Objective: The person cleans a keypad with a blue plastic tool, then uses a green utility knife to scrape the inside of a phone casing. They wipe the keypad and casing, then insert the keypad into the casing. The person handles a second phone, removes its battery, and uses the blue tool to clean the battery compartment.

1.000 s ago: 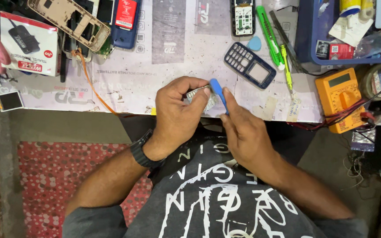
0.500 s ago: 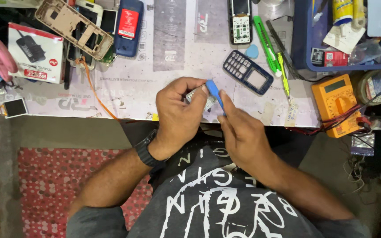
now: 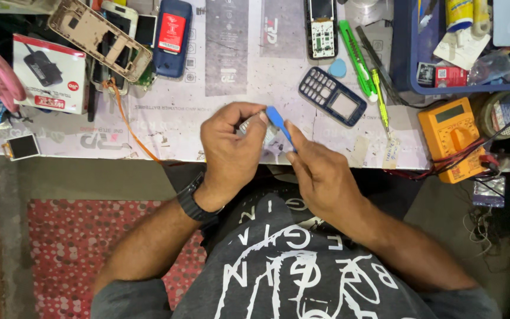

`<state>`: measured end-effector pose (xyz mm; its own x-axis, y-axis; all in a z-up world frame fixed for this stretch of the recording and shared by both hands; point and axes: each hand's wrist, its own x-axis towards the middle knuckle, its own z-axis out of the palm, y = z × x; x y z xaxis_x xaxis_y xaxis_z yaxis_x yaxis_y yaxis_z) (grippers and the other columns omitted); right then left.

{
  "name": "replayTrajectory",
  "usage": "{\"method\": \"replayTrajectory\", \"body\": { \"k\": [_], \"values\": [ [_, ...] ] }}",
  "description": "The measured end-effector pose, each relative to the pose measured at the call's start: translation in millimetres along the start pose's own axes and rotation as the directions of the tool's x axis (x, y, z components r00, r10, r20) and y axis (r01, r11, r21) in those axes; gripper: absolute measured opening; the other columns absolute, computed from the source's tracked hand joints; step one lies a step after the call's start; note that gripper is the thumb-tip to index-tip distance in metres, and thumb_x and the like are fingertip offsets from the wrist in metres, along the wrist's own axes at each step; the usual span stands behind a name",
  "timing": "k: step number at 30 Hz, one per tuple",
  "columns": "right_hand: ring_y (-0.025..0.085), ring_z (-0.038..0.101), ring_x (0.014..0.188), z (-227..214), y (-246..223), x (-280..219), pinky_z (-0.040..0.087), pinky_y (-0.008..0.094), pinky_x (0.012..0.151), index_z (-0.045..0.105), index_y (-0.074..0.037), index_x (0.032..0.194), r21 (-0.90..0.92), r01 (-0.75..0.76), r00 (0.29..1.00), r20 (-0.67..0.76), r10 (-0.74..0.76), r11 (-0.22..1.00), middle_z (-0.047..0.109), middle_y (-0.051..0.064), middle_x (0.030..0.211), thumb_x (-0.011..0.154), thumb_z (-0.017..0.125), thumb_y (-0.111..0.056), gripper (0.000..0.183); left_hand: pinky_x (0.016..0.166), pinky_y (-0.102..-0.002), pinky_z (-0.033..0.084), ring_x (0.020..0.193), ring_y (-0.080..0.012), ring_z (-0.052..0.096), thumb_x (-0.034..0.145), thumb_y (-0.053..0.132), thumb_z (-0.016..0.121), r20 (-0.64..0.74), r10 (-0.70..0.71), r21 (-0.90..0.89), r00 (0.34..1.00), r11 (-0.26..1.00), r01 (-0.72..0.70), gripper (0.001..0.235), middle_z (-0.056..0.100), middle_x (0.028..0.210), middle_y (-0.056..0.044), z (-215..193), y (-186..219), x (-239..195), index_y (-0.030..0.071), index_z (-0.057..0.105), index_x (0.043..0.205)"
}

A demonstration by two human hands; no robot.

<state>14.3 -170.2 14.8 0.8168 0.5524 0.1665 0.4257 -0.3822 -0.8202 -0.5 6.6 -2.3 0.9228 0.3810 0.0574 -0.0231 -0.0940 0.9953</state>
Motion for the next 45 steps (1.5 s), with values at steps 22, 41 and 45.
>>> {"method": "replayTrajectory", "body": {
  "k": [22, 41, 45],
  "values": [
    [0.026, 0.069, 0.081, -8, -8, 2, 0.055, 0.036, 0.071, 0.050, -0.002, 0.150, -0.053, 0.037, 0.999, -0.014, -0.038, 0.998, 0.068, 0.021, 0.098, 0.103, 0.063, -0.001, 0.049, 0.073, -0.021, 0.053, 0.081, -0.0050, 0.063, 0.097, 0.004, 0.068, 0.056, -0.049, -0.109, 0.997, 0.993, 0.054, 0.010, 0.074, 0.091, -0.003, -4, -11, -1, -0.004, 0.072, 0.102],
    [0.028, 0.062, 0.063, -13, -4, 6, 0.050, 0.037, 0.061, 0.053, -0.002, 0.147, -0.103, -0.064, 0.998, 0.001, 0.065, 0.993, 0.063, 0.019, 0.081, 0.098, 0.065, 0.002, 0.051, 0.073, -0.022, 0.053, 0.081, -0.0059, 0.063, 0.097, 0.004, 0.068, 0.013, -0.011, -0.065, 1.000, 0.998, 0.011, 0.009, 0.074, 0.089, -0.003, -4, -6, 0, -0.003, 0.072, 0.101],
    [0.029, 0.065, 0.072, -7, 0, 1, 0.052, 0.037, 0.066, 0.052, -0.003, 0.149, -0.074, 0.042, 0.999, -0.011, -0.043, 0.996, 0.066, 0.018, 0.089, 0.097, 0.062, 0.006, 0.054, 0.074, -0.023, 0.053, 0.082, -0.0066, 0.064, 0.096, 0.003, 0.069, 0.024, 0.021, -0.019, 0.999, 1.000, -0.020, 0.009, 0.073, 0.089, -0.004, 1, -11, -1, -0.004, 0.072, 0.100]
  ]
}}
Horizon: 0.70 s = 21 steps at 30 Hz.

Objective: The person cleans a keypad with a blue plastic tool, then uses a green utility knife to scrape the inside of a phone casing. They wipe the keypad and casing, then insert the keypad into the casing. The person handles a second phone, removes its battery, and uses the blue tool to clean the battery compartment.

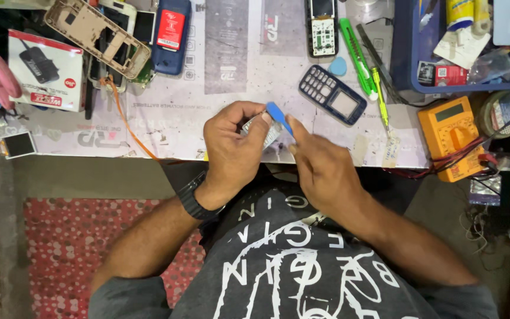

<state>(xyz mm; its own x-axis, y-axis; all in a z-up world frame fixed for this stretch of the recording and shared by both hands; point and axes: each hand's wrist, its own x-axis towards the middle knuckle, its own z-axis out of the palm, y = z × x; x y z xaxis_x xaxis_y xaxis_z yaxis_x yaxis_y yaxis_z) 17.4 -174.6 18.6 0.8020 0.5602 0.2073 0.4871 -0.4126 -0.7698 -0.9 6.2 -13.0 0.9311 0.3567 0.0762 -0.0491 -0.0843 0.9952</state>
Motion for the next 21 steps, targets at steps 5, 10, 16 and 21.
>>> {"method": "replayTrajectory", "body": {
  "k": [5, 10, 16, 21],
  "values": [
    [0.030, 0.062, 0.066, 5.5, 8.3, -0.1, 0.051, 0.039, 0.063, 0.054, -0.002, 0.146, -0.015, -0.058, 0.998, 0.032, 0.058, 0.998, 0.065, 0.019, 0.083, 0.095, 0.066, 0.005, 0.052, 0.072, -0.023, 0.052, 0.080, -0.0059, 0.062, 0.097, 0.005, 0.068, -0.008, -0.077, -0.030, 0.997, 0.997, 0.077, 0.010, 0.073, 0.087, -0.004, -2.7, -3.9, -0.6, -0.003, 0.073, 0.100],
    [0.029, 0.066, 0.072, 6.4, 4.0, 1.1, 0.052, 0.038, 0.065, 0.054, 0.001, 0.145, 0.016, -0.023, 1.000, 0.015, 0.022, 1.000, 0.066, 0.020, 0.090, 0.097, 0.065, 0.003, 0.049, 0.074, -0.023, 0.052, 0.083, -0.0059, 0.063, 0.096, 0.003, 0.069, -0.011, 0.006, 0.035, 1.000, 0.999, -0.005, 0.009, 0.073, 0.090, -0.004, -2.0, -7.2, -2.0, -0.004, 0.072, 0.100],
    [0.030, 0.063, 0.066, 7.9, 4.7, 0.7, 0.051, 0.038, 0.063, 0.056, 0.002, 0.144, 0.019, -0.087, 0.995, 0.054, 0.086, 0.996, 0.065, 0.020, 0.082, 0.097, 0.065, 0.002, 0.048, 0.070, -0.021, 0.053, 0.079, -0.0047, 0.062, 0.097, 0.003, 0.067, -0.002, -0.120, -0.116, 0.993, 0.986, 0.119, 0.009, 0.074, 0.089, -0.003, -4.7, -5.6, -0.1, -0.004, 0.072, 0.100],
    [0.031, 0.064, 0.074, 11.0, 10.0, -4.5, 0.052, 0.038, 0.068, 0.055, 0.003, 0.143, 0.008, -0.027, 1.000, 0.005, 0.027, 1.000, 0.067, 0.022, 0.092, 0.100, 0.064, 0.001, 0.044, 0.072, -0.021, 0.051, 0.081, -0.0049, 0.060, 0.099, 0.003, 0.067, 0.009, -0.071, -0.089, 0.997, 0.993, 0.072, 0.009, 0.073, 0.091, -0.003, -5.9, -5.6, -2.0, -0.005, 0.072, 0.103]
  ]
}}
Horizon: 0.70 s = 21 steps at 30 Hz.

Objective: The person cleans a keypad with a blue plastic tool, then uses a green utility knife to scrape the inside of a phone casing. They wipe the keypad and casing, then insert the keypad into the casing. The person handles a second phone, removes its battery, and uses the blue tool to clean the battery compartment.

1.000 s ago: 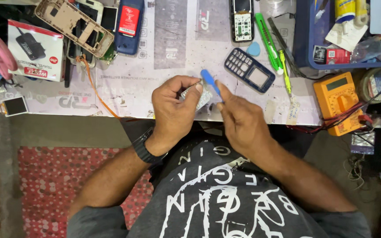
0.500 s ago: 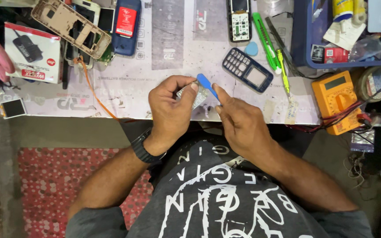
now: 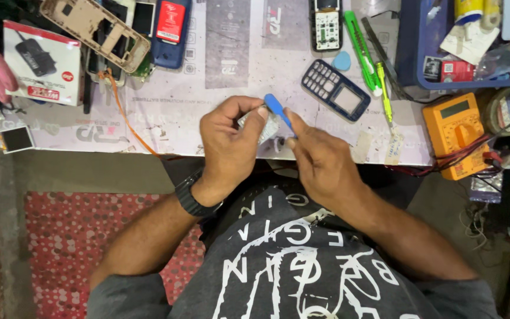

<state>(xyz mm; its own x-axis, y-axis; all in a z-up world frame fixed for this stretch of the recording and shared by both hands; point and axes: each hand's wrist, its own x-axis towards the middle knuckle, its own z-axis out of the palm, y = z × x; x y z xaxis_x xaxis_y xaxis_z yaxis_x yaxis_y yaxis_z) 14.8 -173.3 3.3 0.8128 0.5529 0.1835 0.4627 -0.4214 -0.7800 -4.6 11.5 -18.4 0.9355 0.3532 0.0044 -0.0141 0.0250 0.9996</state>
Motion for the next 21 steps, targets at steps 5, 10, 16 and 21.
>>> {"method": "replayTrajectory", "body": {
  "k": [5, 10, 16, 21],
  "values": [
    [0.028, 0.068, 0.078, -8, -5, 8, 0.055, 0.037, 0.070, 0.055, 0.001, 0.143, 0.001, 0.037, 0.999, -0.034, -0.037, 0.999, 0.067, 0.023, 0.099, 0.100, 0.064, 0.000, 0.044, 0.072, -0.022, 0.054, 0.080, -0.0054, 0.063, 0.098, 0.003, 0.067, 0.032, -0.046, -0.016, 0.998, 0.999, 0.047, 0.010, 0.075, 0.090, -0.003, -1, 2, -2, -0.004, 0.073, 0.102],
    [0.026, 0.066, 0.067, -19, -19, 5, 0.052, 0.036, 0.063, 0.055, 0.002, 0.144, -0.024, -0.059, 0.998, -0.004, 0.059, 0.998, 0.065, 0.019, 0.082, 0.098, 0.065, 0.002, 0.047, 0.071, -0.022, 0.053, 0.079, -0.0051, 0.062, 0.098, 0.004, 0.067, -0.003, -0.083, -0.068, 0.997, 0.994, 0.083, 0.011, 0.074, 0.090, -0.003, -4, 4, -1, -0.004, 0.073, 0.103],
    [0.028, 0.064, 0.067, -9, -14, 3, 0.052, 0.037, 0.064, 0.056, 0.002, 0.144, -0.017, -0.014, 1.000, -0.006, 0.014, 1.000, 0.065, 0.020, 0.083, 0.097, 0.064, 0.005, 0.048, 0.075, -0.022, 0.054, 0.084, -0.0054, 0.063, 0.098, 0.004, 0.067, 0.001, -0.006, -0.010, 1.000, 1.000, 0.006, 0.011, 0.074, 0.093, -0.004, 0, 6, -5, -0.004, 0.072, 0.105],
    [0.027, 0.066, 0.071, -12, -11, 8, 0.054, 0.037, 0.068, 0.055, 0.000, 0.143, -0.009, 0.069, 0.998, -0.005, -0.069, 0.998, 0.063, 0.017, 0.083, 0.099, 0.065, 0.002, 0.045, 0.072, -0.022, 0.054, 0.080, -0.0056, 0.064, 0.098, 0.004, 0.067, -0.027, -0.031, -0.023, 0.999, 0.999, 0.031, 0.011, 0.074, 0.090, -0.003, 0, 11, -1, -0.004, 0.073, 0.102]
  ]
}}
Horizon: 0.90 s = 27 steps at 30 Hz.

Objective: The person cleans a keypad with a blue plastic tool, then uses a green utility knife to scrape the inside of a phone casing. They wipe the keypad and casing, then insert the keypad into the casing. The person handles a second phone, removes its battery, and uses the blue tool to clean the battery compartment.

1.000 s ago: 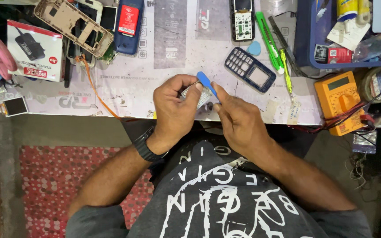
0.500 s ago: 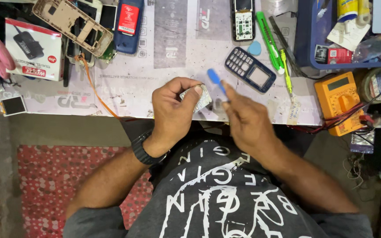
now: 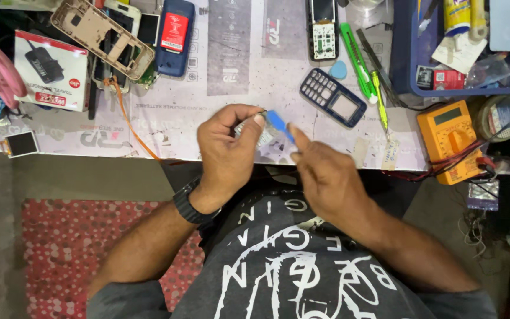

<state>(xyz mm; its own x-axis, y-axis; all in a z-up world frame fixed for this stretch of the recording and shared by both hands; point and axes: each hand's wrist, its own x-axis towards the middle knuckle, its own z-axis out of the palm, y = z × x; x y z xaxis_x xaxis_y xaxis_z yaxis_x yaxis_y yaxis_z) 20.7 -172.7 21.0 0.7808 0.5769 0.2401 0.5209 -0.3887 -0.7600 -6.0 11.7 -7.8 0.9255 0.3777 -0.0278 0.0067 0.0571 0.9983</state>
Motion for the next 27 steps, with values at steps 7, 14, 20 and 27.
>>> {"method": "replayTrajectory", "body": {
  "k": [7, 14, 20, 27],
  "values": [
    [0.028, 0.064, 0.066, -4, -8, 3, 0.052, 0.038, 0.063, 0.056, 0.000, 0.144, -0.043, -0.124, 0.992, 0.016, 0.125, 0.991, 0.063, 0.018, 0.080, 0.097, 0.066, 0.002, 0.048, 0.074, -0.021, 0.053, 0.082, -0.0053, 0.063, 0.096, 0.003, 0.067, -0.005, 0.023, 0.044, 1.000, 0.999, -0.023, 0.011, 0.074, 0.091, -0.002, 0, 1, -5, -0.005, 0.072, 0.102],
    [0.028, 0.065, 0.068, -1, -5, 3, 0.051, 0.037, 0.063, 0.056, 0.001, 0.144, -0.030, -0.056, 0.998, 0.002, 0.056, 0.998, 0.064, 0.018, 0.082, 0.097, 0.066, 0.003, 0.048, 0.070, -0.021, 0.051, 0.078, -0.0039, 0.060, 0.098, 0.004, 0.067, 0.002, 0.002, 0.000, 1.000, 1.000, -0.002, 0.011, 0.072, 0.088, -0.001, -4, 5, -3, -0.004, 0.072, 0.102],
    [0.030, 0.064, 0.066, -5, -2, -1, 0.051, 0.038, 0.062, 0.057, -0.001, 0.143, -0.045, -0.137, 0.991, 0.008, 0.137, 0.990, 0.064, 0.018, 0.081, 0.098, 0.065, 0.000, 0.045, 0.073, -0.021, 0.052, 0.081, -0.0047, 0.062, 0.097, 0.004, 0.068, 0.011, 0.030, -0.012, 0.999, 0.999, -0.030, 0.010, 0.073, 0.091, -0.002, 0, -2, -5, -0.004, 0.072, 0.103],
    [0.033, 0.066, 0.070, -7, -4, 11, 0.052, 0.039, 0.065, 0.056, -0.007, 0.146, 0.011, -0.200, 0.979, 0.044, 0.199, 0.980, 0.065, 0.019, 0.085, 0.100, 0.064, -0.005, 0.046, 0.072, -0.021, 0.052, 0.080, -0.0040, 0.062, 0.098, 0.006, 0.068, 0.052, 0.048, 0.097, 0.998, 0.994, -0.053, 0.012, 0.074, 0.091, -0.002, -11, -5, 7, -0.003, 0.073, 0.104]
  ]
}}
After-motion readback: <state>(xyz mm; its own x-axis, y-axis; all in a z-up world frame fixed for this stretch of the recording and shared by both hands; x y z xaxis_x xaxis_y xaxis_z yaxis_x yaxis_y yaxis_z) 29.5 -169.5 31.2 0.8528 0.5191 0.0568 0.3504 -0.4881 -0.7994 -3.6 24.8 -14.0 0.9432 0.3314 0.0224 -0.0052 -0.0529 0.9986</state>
